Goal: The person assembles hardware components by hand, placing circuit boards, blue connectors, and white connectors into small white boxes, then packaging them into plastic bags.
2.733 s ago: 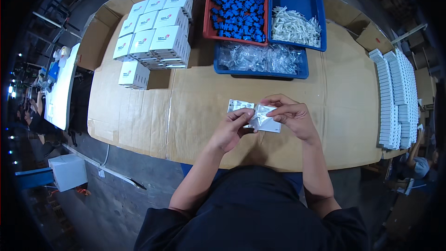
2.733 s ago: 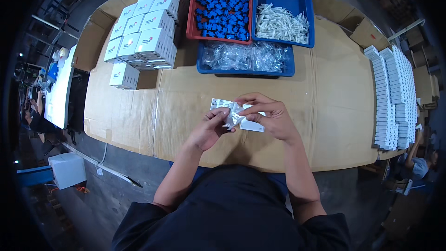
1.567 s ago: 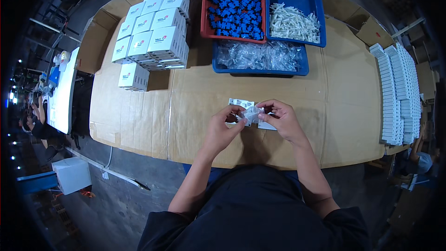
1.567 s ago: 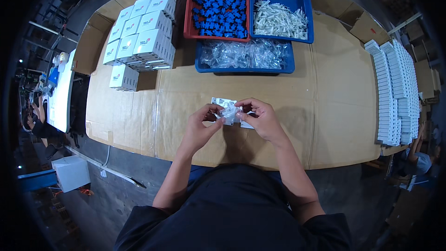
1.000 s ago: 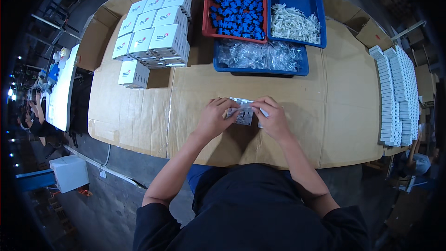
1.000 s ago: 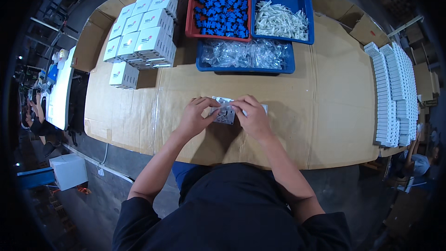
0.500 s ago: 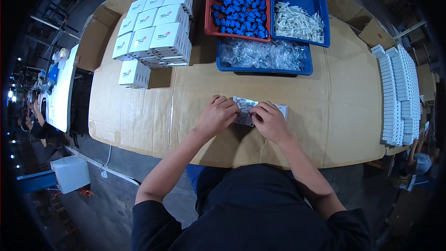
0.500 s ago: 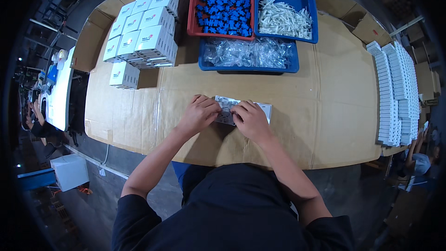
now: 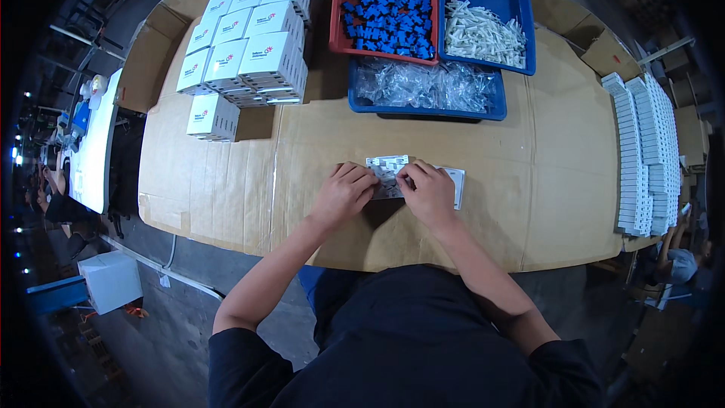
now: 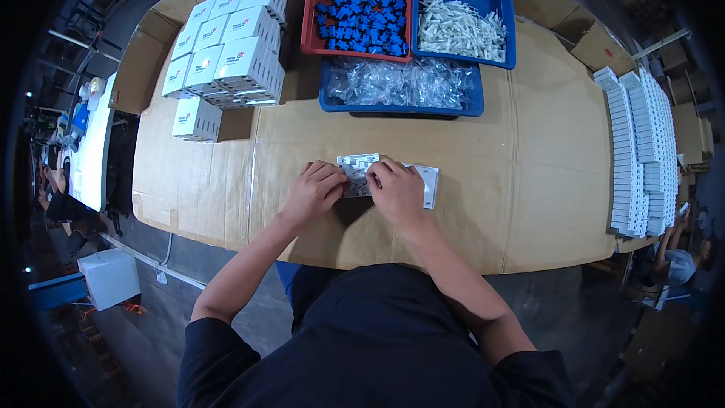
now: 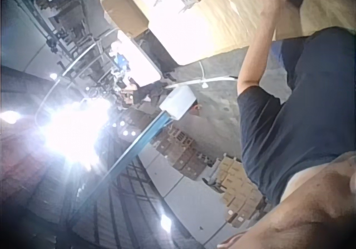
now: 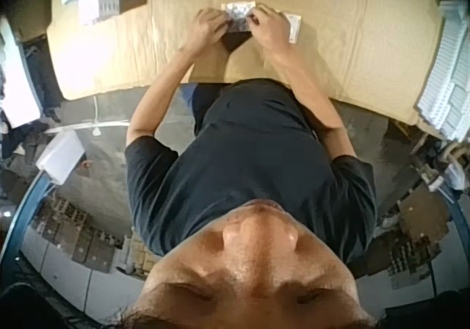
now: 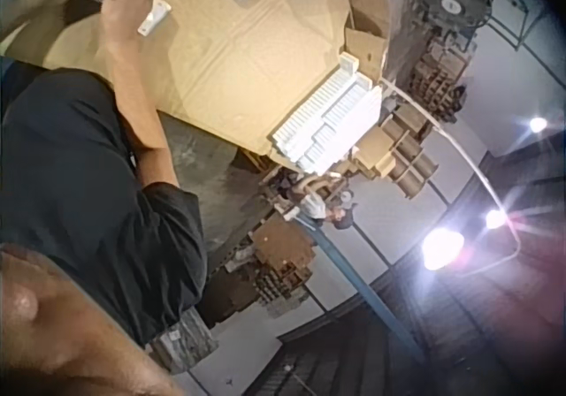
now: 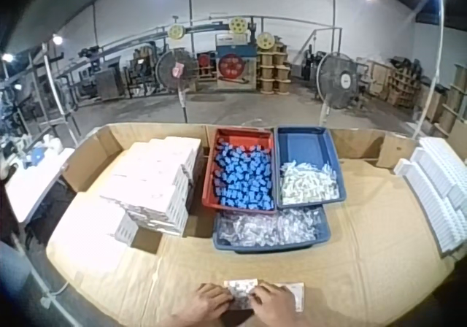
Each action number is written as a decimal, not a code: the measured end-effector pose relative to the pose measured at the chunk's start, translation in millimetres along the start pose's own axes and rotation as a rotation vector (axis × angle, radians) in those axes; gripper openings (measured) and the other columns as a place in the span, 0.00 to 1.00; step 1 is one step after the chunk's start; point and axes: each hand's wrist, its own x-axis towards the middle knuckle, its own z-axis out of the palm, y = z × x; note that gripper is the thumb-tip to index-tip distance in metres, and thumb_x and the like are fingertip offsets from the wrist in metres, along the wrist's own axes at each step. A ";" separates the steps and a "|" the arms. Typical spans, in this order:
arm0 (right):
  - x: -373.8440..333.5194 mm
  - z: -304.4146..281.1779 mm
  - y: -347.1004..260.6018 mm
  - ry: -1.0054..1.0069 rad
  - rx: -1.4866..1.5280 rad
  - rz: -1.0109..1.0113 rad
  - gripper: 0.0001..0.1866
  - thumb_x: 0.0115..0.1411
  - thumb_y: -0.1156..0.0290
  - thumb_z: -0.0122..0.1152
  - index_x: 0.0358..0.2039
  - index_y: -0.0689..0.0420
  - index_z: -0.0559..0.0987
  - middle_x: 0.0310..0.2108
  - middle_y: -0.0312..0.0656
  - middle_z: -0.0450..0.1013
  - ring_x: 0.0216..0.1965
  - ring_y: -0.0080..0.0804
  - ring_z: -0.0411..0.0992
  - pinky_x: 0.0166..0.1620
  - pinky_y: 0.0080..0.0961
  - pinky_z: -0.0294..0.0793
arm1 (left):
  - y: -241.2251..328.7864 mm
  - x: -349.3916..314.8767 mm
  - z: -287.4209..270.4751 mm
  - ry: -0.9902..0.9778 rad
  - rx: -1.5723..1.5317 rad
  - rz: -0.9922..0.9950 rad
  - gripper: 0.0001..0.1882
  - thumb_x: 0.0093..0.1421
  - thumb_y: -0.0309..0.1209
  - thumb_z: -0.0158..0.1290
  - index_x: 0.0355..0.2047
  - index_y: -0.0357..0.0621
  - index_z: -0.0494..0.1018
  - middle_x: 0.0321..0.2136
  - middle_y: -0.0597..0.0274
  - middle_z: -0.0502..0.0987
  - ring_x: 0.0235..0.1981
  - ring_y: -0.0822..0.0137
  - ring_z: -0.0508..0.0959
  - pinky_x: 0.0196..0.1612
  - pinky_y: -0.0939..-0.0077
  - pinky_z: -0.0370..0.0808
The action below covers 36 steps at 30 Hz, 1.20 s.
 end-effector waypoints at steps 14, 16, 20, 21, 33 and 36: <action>9.4 -22.0 12.6 -0.299 -0.064 -0.372 0.04 0.58 0.71 0.64 0.32 0.55 0.84 0.35 0.36 0.77 0.35 0.40 0.79 0.41 0.39 0.78 | 12.1 -19.4 -2.8 -0.121 0.214 0.009 0.25 0.49 0.38 0.67 0.47 0.46 0.76 0.52 0.61 0.75 0.59 0.55 0.72 0.64 0.55 0.67; 15.3 -23.3 10.1 -0.335 -0.104 -0.419 0.04 0.58 0.71 0.64 0.32 0.56 0.84 0.36 0.37 0.77 0.35 0.40 0.80 0.40 0.40 0.78 | 14.7 -17.6 -6.3 -0.166 0.231 0.012 0.24 0.49 0.37 0.67 0.47 0.46 0.76 0.52 0.61 0.75 0.59 0.56 0.72 0.64 0.56 0.67; 26.9 -26.7 13.6 -0.490 -0.211 -0.485 0.05 0.58 0.68 0.64 0.31 0.55 0.82 0.36 0.38 0.76 0.35 0.40 0.80 0.39 0.40 0.78 | 14.4 -16.0 -6.6 -0.149 0.248 0.037 0.21 0.51 0.37 0.65 0.45 0.46 0.77 0.49 0.61 0.75 0.54 0.58 0.74 0.63 0.56 0.68; 29.8 -27.3 16.7 -0.513 -0.215 -0.524 0.06 0.58 0.66 0.64 0.31 0.54 0.81 0.36 0.37 0.75 0.34 0.39 0.79 0.38 0.40 0.78 | 14.2 -15.7 -5.4 -0.124 0.255 0.053 0.19 0.52 0.38 0.65 0.43 0.46 0.77 0.48 0.61 0.76 0.53 0.58 0.74 0.62 0.56 0.68; 42.5 -27.5 20.6 -0.592 -0.170 -0.573 0.06 0.59 0.68 0.64 0.32 0.56 0.81 0.36 0.42 0.77 0.34 0.43 0.81 0.35 0.42 0.80 | 10.2 -18.5 -1.4 -0.061 0.133 -0.015 0.20 0.51 0.40 0.67 0.41 0.44 0.77 0.47 0.60 0.77 0.53 0.57 0.75 0.61 0.56 0.69; 40.2 -31.0 16.0 -0.613 -0.217 -0.526 0.05 0.60 0.69 0.63 0.33 0.57 0.81 0.36 0.43 0.77 0.34 0.43 0.81 0.35 0.42 0.81 | 11.1 -17.3 0.5 -0.066 0.101 -0.036 0.20 0.51 0.39 0.67 0.41 0.44 0.77 0.48 0.61 0.77 0.53 0.57 0.75 0.60 0.56 0.69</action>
